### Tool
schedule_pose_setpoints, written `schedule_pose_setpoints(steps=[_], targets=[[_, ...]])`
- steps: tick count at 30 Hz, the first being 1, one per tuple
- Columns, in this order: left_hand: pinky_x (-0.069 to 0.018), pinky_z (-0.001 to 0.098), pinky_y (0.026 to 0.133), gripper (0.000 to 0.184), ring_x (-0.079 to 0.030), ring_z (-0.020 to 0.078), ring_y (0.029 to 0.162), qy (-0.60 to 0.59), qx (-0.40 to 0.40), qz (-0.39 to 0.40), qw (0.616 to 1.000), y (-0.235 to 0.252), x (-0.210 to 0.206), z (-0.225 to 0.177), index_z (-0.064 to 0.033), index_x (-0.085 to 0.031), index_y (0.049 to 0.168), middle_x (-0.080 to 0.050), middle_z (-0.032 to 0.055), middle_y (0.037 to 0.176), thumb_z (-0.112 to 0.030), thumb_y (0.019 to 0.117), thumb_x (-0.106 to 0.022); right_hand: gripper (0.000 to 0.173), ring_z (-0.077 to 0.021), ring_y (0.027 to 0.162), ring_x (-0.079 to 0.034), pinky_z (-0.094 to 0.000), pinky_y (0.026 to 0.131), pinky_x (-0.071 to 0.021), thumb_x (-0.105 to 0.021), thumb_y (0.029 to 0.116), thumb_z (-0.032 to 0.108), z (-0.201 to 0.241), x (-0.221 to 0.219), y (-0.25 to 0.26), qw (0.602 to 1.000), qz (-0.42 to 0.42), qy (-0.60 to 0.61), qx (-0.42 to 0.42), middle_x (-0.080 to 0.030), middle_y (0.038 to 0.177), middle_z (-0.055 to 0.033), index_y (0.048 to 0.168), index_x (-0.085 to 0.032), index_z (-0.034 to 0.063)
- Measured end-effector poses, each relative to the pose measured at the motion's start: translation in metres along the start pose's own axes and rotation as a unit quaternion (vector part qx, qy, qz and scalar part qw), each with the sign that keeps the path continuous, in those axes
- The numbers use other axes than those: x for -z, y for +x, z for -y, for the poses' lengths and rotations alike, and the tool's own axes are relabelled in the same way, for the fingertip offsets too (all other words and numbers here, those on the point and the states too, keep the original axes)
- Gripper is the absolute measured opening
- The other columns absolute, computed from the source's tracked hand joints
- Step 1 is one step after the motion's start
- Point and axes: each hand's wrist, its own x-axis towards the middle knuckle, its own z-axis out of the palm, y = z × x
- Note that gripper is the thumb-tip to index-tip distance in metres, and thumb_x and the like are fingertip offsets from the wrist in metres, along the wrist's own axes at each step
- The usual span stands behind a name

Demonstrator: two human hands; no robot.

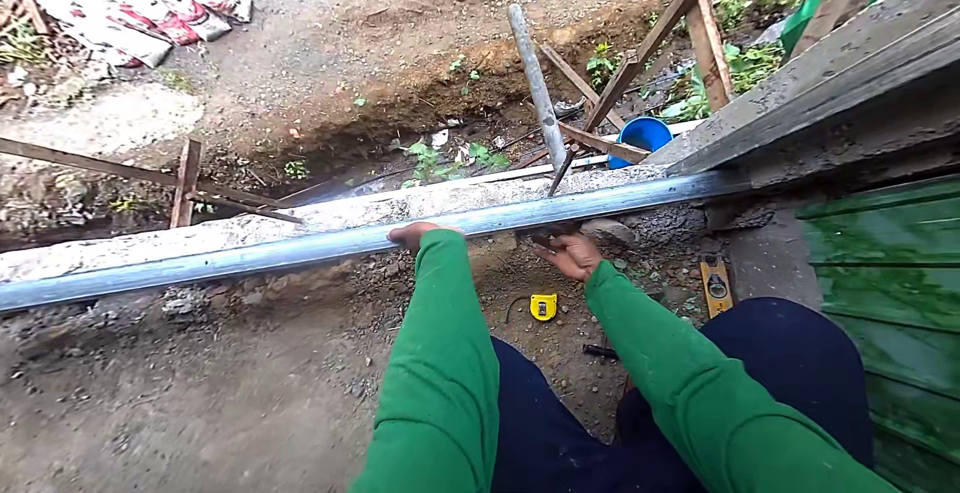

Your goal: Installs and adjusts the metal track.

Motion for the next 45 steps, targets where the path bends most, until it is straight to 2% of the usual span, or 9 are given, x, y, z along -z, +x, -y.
schedule_pose_setpoints(steps=[2,7,12,18,22,34,40,42,45], targets=[[-0.0498,0.0634,0.099,0.091,-0.055,0.0402,0.132,-0.006,-0.004,0.005,1.0,0.004,0.0,0.004,-0.0015,-0.046,0.15,-0.055,0.026,0.145,-0.069,0.1031,-0.007,0.038,-0.0308,0.102,-0.068,-0.0493,0.083,-0.0598,-0.054,0.0979,-0.004,-0.01,-0.01,0.009,0.994,-0.014,-0.104,0.016,-0.064,0.125,-0.0183,0.136,-0.052,0.0013],[-0.0494,0.0628,0.1,0.09,-0.055,0.0403,0.133,-0.004,0.0,0.008,1.0,-0.006,0.004,-0.003,-0.0024,-0.044,0.152,-0.053,0.0248,0.147,-0.069,0.1032,-0.007,0.033,-0.0218,0.091,-0.071,-0.0389,0.081,-0.0599,-0.066,0.1003,0.014,-0.01,-0.012,0.028,0.943,-0.037,-0.323,0.067,-0.069,0.115,-0.0139,0.131,-0.062,0.0027],[-0.0498,0.0588,0.102,0.087,-0.055,0.0378,0.134,0.054,-0.003,0.006,0.999,-0.002,0.002,-0.002,-0.0015,-0.045,0.151,-0.054,0.024,0.147,-0.064,0.1052,-0.006,0.028,-0.0229,0.09,-0.07,-0.0403,0.08,-0.0601,-0.067,0.0978,0.007,-0.018,-0.011,0.035,0.945,-0.064,-0.299,0.113,-0.069,0.111,-0.0148,0.125,-0.064,0.0006],[-0.0514,0.0618,0.098,0.088,-0.056,0.0398,0.131,0.037,-0.001,0.012,0.999,-0.001,0.001,0.001,-0.0026,-0.046,0.15,-0.055,0.0252,0.144,-0.067,0.1041,-0.006,0.029,-0.0259,0.093,-0.067,-0.0465,0.075,-0.0572,-0.057,0.102,0.007,-0.015,-0.014,0.026,0.991,-0.071,-0.003,0.111,-0.068,0.11,-0.0111,0.13,-0.055,0.0121],[-0.0511,0.0635,0.096,0.093,-0.057,0.0416,0.129,0.045,0.014,0.009,0.999,-0.01,0.006,-0.007,-0.0012,-0.048,0.148,-0.056,0.027,0.143,-0.07,0.102,-0.004,0.041,-0.0308,0.112,-0.065,-0.0541,0.087,-0.0571,-0.055,0.1018,0.004,-0.005,-0.01,0.025,0.998,-0.018,0.016,0.06,-0.064,0.13,-0.0137,0.141,-0.05,0.0123],[-0.049,0.0628,0.102,0.089,-0.052,0.0383,0.136,-0.031,-0.014,0.006,0.999,-0.008,0.005,-0.002,-0.0025,-0.042,0.153,-0.051,0.024,0.15,-0.067,0.1037,-0.005,0.045,-0.0293,0.117,-0.061,-0.0561,0.092,-0.0542,-0.055,0.0959,-0.004,-0.011,-0.005,0.025,0.997,0.02,0.052,0.049,-0.061,0.131,-0.0114,0.138,-0.052,0.0123],[-0.0497,0.0619,0.102,0.081,-0.053,0.0378,0.137,-0.014,-0.064,0.038,0.997,-0.002,0.005,0.002,-0.002,-0.04,0.153,-0.05,0.023,0.151,-0.06,0.1071,-0.007,0.041,-0.0242,0.092,-0.069,-0.0398,0.075,-0.0584,-0.057,0.096,-0.003,0.005,-0.004,0.005,0.971,-0.036,-0.234,-0.02,-0.067,0.124,-0.0144,0.136,-0.057,0.0061],[-0.0499,0.0633,0.101,0.076,-0.051,0.0381,0.138,0.003,-0.084,0.079,0.993,-0.012,0.013,0.001,-0.0028,-0.034,0.156,-0.046,0.0233,0.154,-0.055,0.1084,-0.006,0.051,-0.0229,0.088,-0.068,-0.038,0.073,-0.0578,-0.057,0.097,-0.002,0.014,0.016,-0.008,0.942,-0.008,-0.331,-0.053,-0.066,0.124,-0.0148,0.145,-0.053,0.0138],[-0.049,0.0648,0.1,0.079,-0.05,0.0384,0.138,-0.013,-0.087,0.104,0.991,-0.017,0.017,0.0,-0.0022,-0.033,0.156,-0.045,0.0233,0.155,-0.057,0.1073,-0.004,0.037,-0.0219,0.095,-0.068,-0.0394,0.082,-0.0575,-0.057,0.1041,0.011,0.045,0.037,-0.038,0.862,0.057,-0.493,-0.109,-0.066,0.123,-0.0154,0.141,-0.057,0.0097]])
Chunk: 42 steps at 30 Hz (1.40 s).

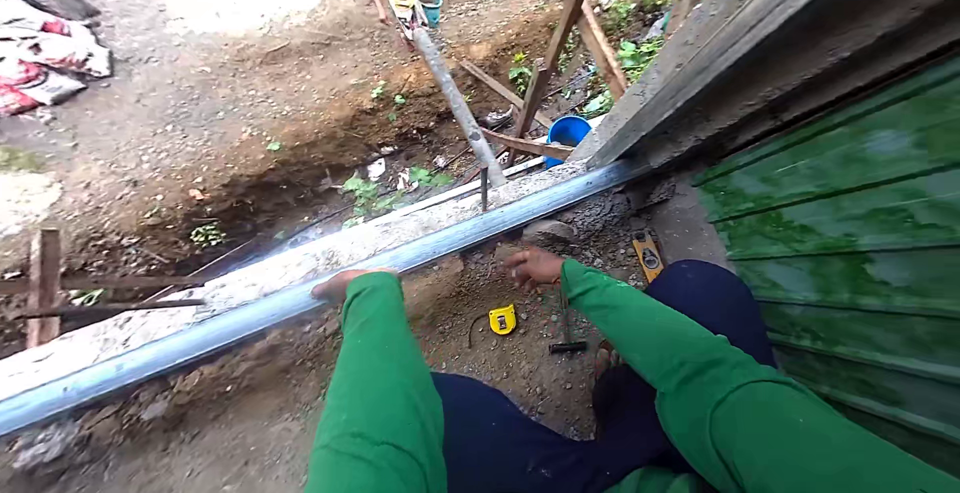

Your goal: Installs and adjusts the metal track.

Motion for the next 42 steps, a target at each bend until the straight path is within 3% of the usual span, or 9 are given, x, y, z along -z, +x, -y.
schedule_pose_setpoints(steps=[4,10,12,14,16,18,22,36,42], targets=[[-0.0491,0.0622,0.103,0.072,-0.049,0.0378,0.14,0.062,0.002,-0.011,0.998,-0.004,0.001,-0.004,-0.0013,-0.033,0.156,-0.045,0.0228,0.156,-0.051,0.1096,-0.009,0.025,-0.0229,0.096,-0.07,-0.048,0.091,-0.055,-0.057,0.1044,0.021,0.025,0.019,-0.069,0.955,0.046,-0.284,0.073,-0.073,0.107,-0.0127,0.117,-0.072,0.0058],[-0.05,0.0657,0.097,0.077,-0.052,0.0392,0.135,-0.006,0.026,-0.036,0.999,0.002,-0.004,-0.002,-0.0049,-0.034,0.156,-0.046,0.0232,0.154,-0.058,0.1071,-0.009,0.024,-0.0325,0.096,-0.069,-0.059,0.089,-0.0518,-0.056,0.1049,0.025,0.03,0.01,-0.136,0.855,0.123,-0.495,0.095,-0.072,0.099,-0.0135,0.113,-0.073,0.01],[-0.0521,0.062,0.097,0.065,-0.052,0.0377,0.136,0.092,0.009,-0.026,0.995,0.003,-0.002,-0.001,-0.0021,-0.033,0.156,-0.045,0.0238,0.154,-0.045,0.1106,-0.015,0.024,-0.0374,0.099,-0.068,-0.0628,0.089,-0.051,-0.058,0.1042,0.026,0.029,0.004,-0.132,0.829,0.142,-0.535,0.081,-0.071,0.1,-0.0171,0.111,-0.072,0.0076],[-0.0521,0.0515,0.102,0.056,-0.05,0.0335,0.139,0.393,-0.025,0.004,0.919,-0.003,0.005,-0.005,0.0063,-0.032,0.153,-0.045,0.0255,0.152,-0.021,0.1054,-0.044,0.026,-0.0372,0.099,-0.068,-0.0625,0.088,-0.0517,-0.057,0.1049,0.028,0.031,-0.003,-0.126,0.83,0.143,-0.528,0.103,-0.071,0.1,-0.0169,0.113,-0.071,0.0072],[-0.0474,0.0506,0.108,0.087,-0.051,0.0334,0.139,0.644,-0.058,0.012,0.763,-0.01,0.005,-0.011,0.0079,-0.041,0.147,-0.05,0.0257,0.148,-0.036,0.0819,-0.079,0.026,-0.0317,0.093,-0.068,-0.0569,0.085,-0.0526,-0.056,0.1057,0.028,0.034,-0.007,-0.122,0.845,0.135,-0.497,0.142,-0.07,0.096,-0.013,0.111,-0.071,0.0078],[-0.0463,0.0533,0.109,0.106,-0.051,0.0369,0.138,0.696,-0.083,0.02,0.713,-0.015,0.007,-0.013,0.0089,-0.043,0.145,-0.052,0.0282,0.145,-0.042,0.0654,-0.091,0.024,-0.0297,0.09,-0.068,-0.055,0.083,-0.053,-0.056,0.1051,0.026,0.033,-0.006,-0.117,0.847,0.117,-0.493,0.158,-0.07,0.092,-0.0114,0.108,-0.071,0.0084],[-0.0464,0.0546,0.109,0.105,-0.049,0.0378,0.14,0.66,-0.084,0.027,0.746,-0.01,0.007,-0.008,0.0079,-0.04,0.147,-0.049,0.0287,0.148,-0.036,0.0675,-0.092,0.022,-0.0329,0.096,-0.068,-0.0583,0.086,-0.0528,-0.055,0.1045,0.023,0.029,0.001,-0.116,0.835,0.102,-0.523,0.133,-0.071,0.097,-0.0132,0.111,-0.071,0.0092],[-0.0413,0.0577,0.111,0.106,-0.048,0.0409,0.139,0.751,-0.119,0.024,0.649,-0.006,0.006,-0.005,0.0086,-0.049,0.14,-0.052,0.0301,0.144,-0.044,0.0589,-0.094,0.021,-0.032,0.095,-0.069,-0.0578,0.083,-0.0538,-0.054,0.1043,0.022,0.023,0.003,-0.118,0.829,0.106,-0.531,0.138,-0.071,0.095,-0.0121,0.112,-0.07,0.0112],[-0.0444,0.0552,0.109,0.107,-0.048,0.0396,0.139,0.74,-0.104,0.009,0.664,-0.004,0.006,-0.002,0.0086,-0.048,0.141,-0.05,0.0301,0.145,-0.044,0.0587,-0.093,0.021,-0.0326,0.095,-0.068,-0.0578,0.084,-0.0533,-0.053,0.1039,0.021,0.019,0.003,-0.111,0.832,0.109,-0.527,0.134,-0.071,0.096,-0.0124,0.112,-0.07,0.0106]])
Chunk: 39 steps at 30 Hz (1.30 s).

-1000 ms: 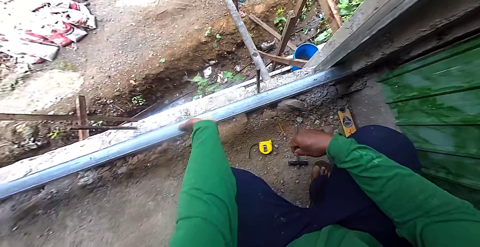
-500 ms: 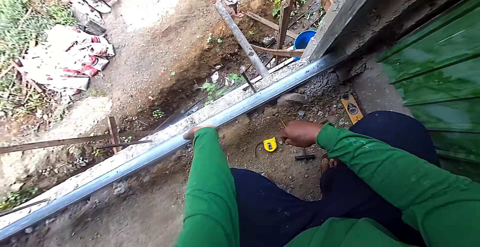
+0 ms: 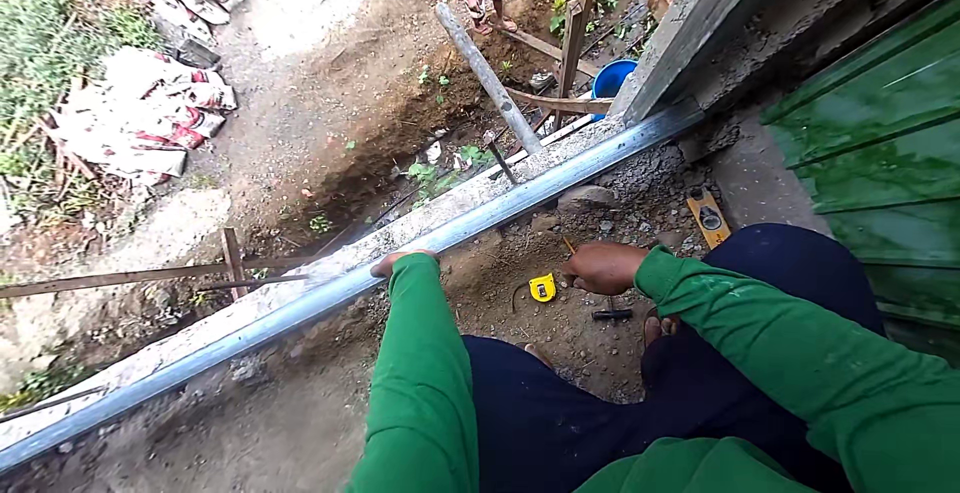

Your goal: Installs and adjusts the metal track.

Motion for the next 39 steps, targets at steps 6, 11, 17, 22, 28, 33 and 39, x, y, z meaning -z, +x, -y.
schedule_pose_setpoints(steps=[6,11,17,22,28,33,39], targets=[[-0.0457,0.0529,0.11,0.105,-0.048,0.0385,0.141,-0.041,0.011,0.015,0.999,-0.004,-0.003,0.007,0.0099,-0.04,0.146,-0.046,0.0306,0.149,-0.041,0.0691,-0.089,0.023,-0.034,0.099,-0.068,-0.0592,0.086,-0.0527,-0.053,0.1041,0.02,0.005,0.002,0.0,1.0,0.007,0.003,-0.008,-0.071,0.1,-0.0144,0.114,-0.07,0.0099],[-0.0499,0.0553,0.106,0.068,-0.04,0.038,0.147,-0.44,0.043,0.058,0.895,-0.013,-0.006,0.016,0.0003,-0.019,0.161,-0.03,0.0256,0.163,-0.046,0.1109,-0.024,0.022,-0.0354,0.098,-0.068,-0.0604,0.085,-0.0521,-0.053,0.1031,0.02,0.006,0.004,-0.003,1.0,0.0,0.001,0.0,-0.071,0.099,-0.0152,0.112,-0.07,0.0086],[-0.0382,0.0703,0.11,0.089,-0.032,0.0351,0.152,-0.771,0.105,0.101,0.62,-0.027,0.003,0.028,-0.0176,-0.028,0.162,-0.029,0.0137,0.168,-0.079,0.0986,-0.016,0.023,-0.0365,0.1,-0.067,-0.0612,0.088,-0.051,-0.054,0.1029,0.021,0.011,0.002,-0.005,1.0,0.01,-0.014,0.011,-0.071,0.1,-0.0165,0.111,-0.071,0.0078],[-0.0378,0.0673,0.113,0.084,-0.032,0.0337,0.152,-0.786,0.136,0.1,0.595,-0.028,-0.01,0.038,-0.0142,-0.033,0.159,-0.03,0.0146,0.167,-0.074,0.1003,-0.032,0.024,-0.0401,0.101,-0.067,-0.0646,0.087,-0.0501,-0.055,0.1032,0.023,0.018,0.002,-0.009,0.999,0.026,-0.004,0.03,-0.07,0.102,-0.0196,0.112,-0.07,0.0057],[-0.0402,0.0669,0.11,0.093,-0.039,0.0366,0.147,-0.754,0.143,0.092,0.634,-0.026,-0.028,0.048,-0.0095,-0.035,0.157,-0.036,0.0203,0.162,-0.079,0.0964,-0.036,0.026,-0.0411,0.103,-0.067,-0.0659,0.088,-0.05,-0.055,0.1033,0.026,0.017,0.0,-0.012,0.998,0.047,-0.026,0.037,-0.07,0.104,-0.0201,0.113,-0.07,0.0065],[-0.0437,0.0655,0.108,0.083,-0.042,0.0356,0.145,-0.751,0.11,0.099,0.643,-0.037,-0.039,0.041,-0.0086,-0.033,0.157,-0.038,0.0201,0.16,-0.071,0.1024,-0.034,0.024,-0.0431,0.1,-0.067,-0.0676,0.084,-0.0504,-0.058,0.1019,0.024,0.02,-0.003,-0.013,0.996,0.039,-0.003,0.075,-0.07,0.1,-0.0213,0.108,-0.07,0.0041],[-0.0437,0.0647,0.109,0.079,-0.043,0.0354,0.145,-0.708,0.103,0.086,0.694,-0.033,-0.062,0.031,-0.0063,-0.036,0.156,-0.04,0.0209,0.159,-0.067,0.1052,-0.03,0.023,-0.0425,0.097,-0.068,-0.0685,0.078,-0.0519,-0.06,0.101,0.027,0.019,-0.01,-0.015,0.995,0.063,0.001,0.074,-0.07,0.099,-0.0198,0.107,-0.07,0.0072]])
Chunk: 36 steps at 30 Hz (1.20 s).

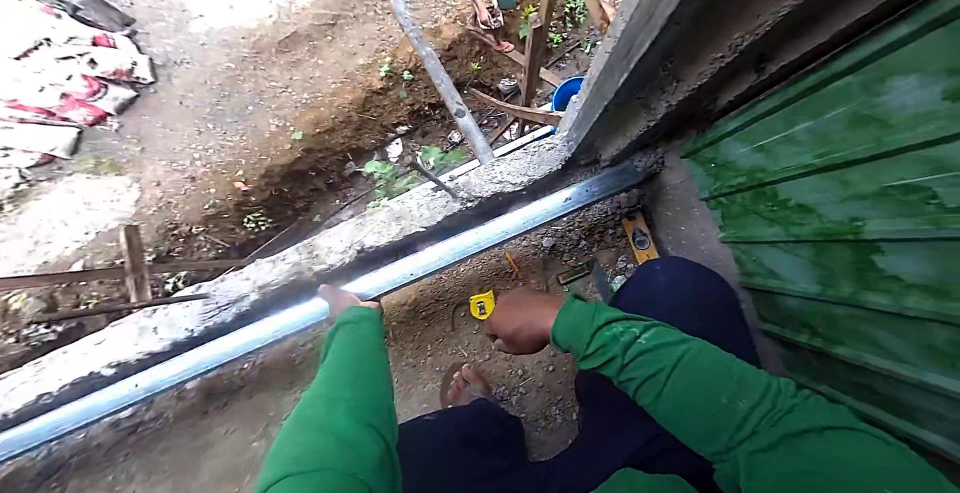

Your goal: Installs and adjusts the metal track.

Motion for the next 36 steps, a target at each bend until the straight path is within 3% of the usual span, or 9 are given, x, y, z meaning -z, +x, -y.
schedule_pose_setpoints(steps=[10,16,23,25,27,29,33,35,36], targets=[[-0.0445,0.0632,0.108,0.073,-0.043,0.0322,0.144,-0.013,0.049,0.025,0.998,0.006,-0.016,0.018,-0.0091,-0.034,0.157,-0.04,0.018,0.159,-0.062,0.1062,-0.034,0.026,-0.0405,0.097,-0.067,-0.0649,0.078,-0.0524,-0.058,0.1022,0.028,-0.014,0.006,0.003,1.0,-0.005,0.008,0.003,-0.069,0.098,-0.019,0.105,-0.068,0.0038],[-0.0483,0.0614,0.103,0.06,-0.046,0.0344,0.14,-0.03,0.103,0.01,0.994,0.003,-0.016,0.021,-0.0071,-0.036,0.153,-0.041,0.0192,0.156,-0.035,0.1037,-0.054,0.028,-0.0405,0.097,-0.068,-0.0644,0.079,-0.0525,-0.056,0.1036,0.029,-0.015,0.012,0.013,1.0,0.009,-0.004,0.017,-0.069,0.099,-0.0186,0.108,-0.068,0.0051],[-0.0443,0.0529,0.112,0.074,-0.049,0.0397,0.139,0.291,-0.086,-0.126,0.944,0.004,-0.007,0.007,0.0057,-0.032,0.154,-0.046,0.0316,0.15,-0.032,0.0992,-0.064,0.025,-0.0394,0.098,-0.067,-0.0651,0.077,-0.0519,-0.058,0.1024,0.029,-0.007,0.021,0.023,0.997,0.05,-0.022,0.051,-0.069,0.098,-0.0179,0.105,-0.069,0.0059],[-0.0467,0.0527,0.109,0.057,-0.056,0.037,0.133,0.268,-0.137,-0.124,0.945,-0.015,-0.01,-0.006,0.0015,-0.047,0.147,-0.056,0.0278,0.142,-0.029,0.1009,-0.061,0.024,-0.0391,0.097,-0.067,-0.0646,0.078,-0.0519,-0.058,0.102,0.028,-0.007,0.028,0.021,0.996,0.055,-0.021,0.066,-0.068,0.098,-0.0178,0.104,-0.069,0.0059],[-0.0525,0.0515,0.095,0.039,-0.066,0.0309,0.111,0.229,-0.168,-0.072,0.956,-0.032,-0.014,-0.011,-0.0015,-0.062,0.132,-0.067,0.0206,0.122,-0.026,0.1032,-0.056,0.024,-0.0382,0.098,-0.066,-0.064,0.081,-0.0512,-0.059,0.1024,0.026,-0.011,0.039,0.016,0.996,0.036,-0.005,0.08,-0.068,0.098,-0.0175,0.105,-0.069,0.0052],[-0.0566,0.0425,0.077,0.034,-0.066,0.0205,0.086,0.181,-0.19,0.004,0.965,-0.046,-0.024,-0.012,-0.0044,-0.059,0.128,-0.065,0.0109,0.101,-0.03,0.1074,-0.05,0.023,-0.0383,0.098,-0.067,-0.0642,0.081,-0.0515,-0.057,0.1033,0.023,-0.019,0.051,0.011,0.997,0.003,0.019,0.079,-0.068,0.098,-0.0178,0.106,-0.069,0.0041],[-0.0609,0.037,0.072,0.04,-0.067,0.0128,0.071,0.148,-0.242,0.139,0.949,-0.086,-0.054,-0.027,-0.0025,-0.063,0.113,-0.065,0.0027,0.082,-0.039,0.1099,-0.046,0.022,-0.0328,0.097,-0.068,-0.0613,0.08,-0.0538,-0.059,0.1023,0.028,-0.03,0.062,0.01,0.997,-0.044,0.02,0.052,-0.07,0.098,-0.0121,0.108,-0.071,0.01],[-0.0609,0.0388,0.075,0.041,-0.07,0.0153,0.08,0.157,-0.278,0.207,0.925,-0.107,-0.072,-0.039,-0.0031,-0.067,0.114,-0.071,0.0057,0.095,-0.037,0.1098,-0.046,0.027,-0.0326,0.093,-0.067,-0.062,0.077,-0.0529,-0.065,0.0998,0.036,-0.029,0.06,0.013,0.997,-0.04,0.019,0.058,-0.07,0.094,-0.012,0.101,-0.071,0.0093],[-0.061,0.0415,0.081,0.039,-0.071,0.0187,0.093,0.17,-0.292,0.248,0.908,-0.117,-0.079,-0.046,-0.005,-0.065,0.127,-0.07,0.0091,0.114,-0.034,0.1094,-0.047,0.029,-0.0337,0.092,-0.067,-0.0633,0.076,-0.0525,-0.066,0.0988,0.037,-0.027,0.058,0.014,0.997,-0.032,0.021,0.065,-0.069,0.093,-0.0131,0.099,-0.071,0.0082]])
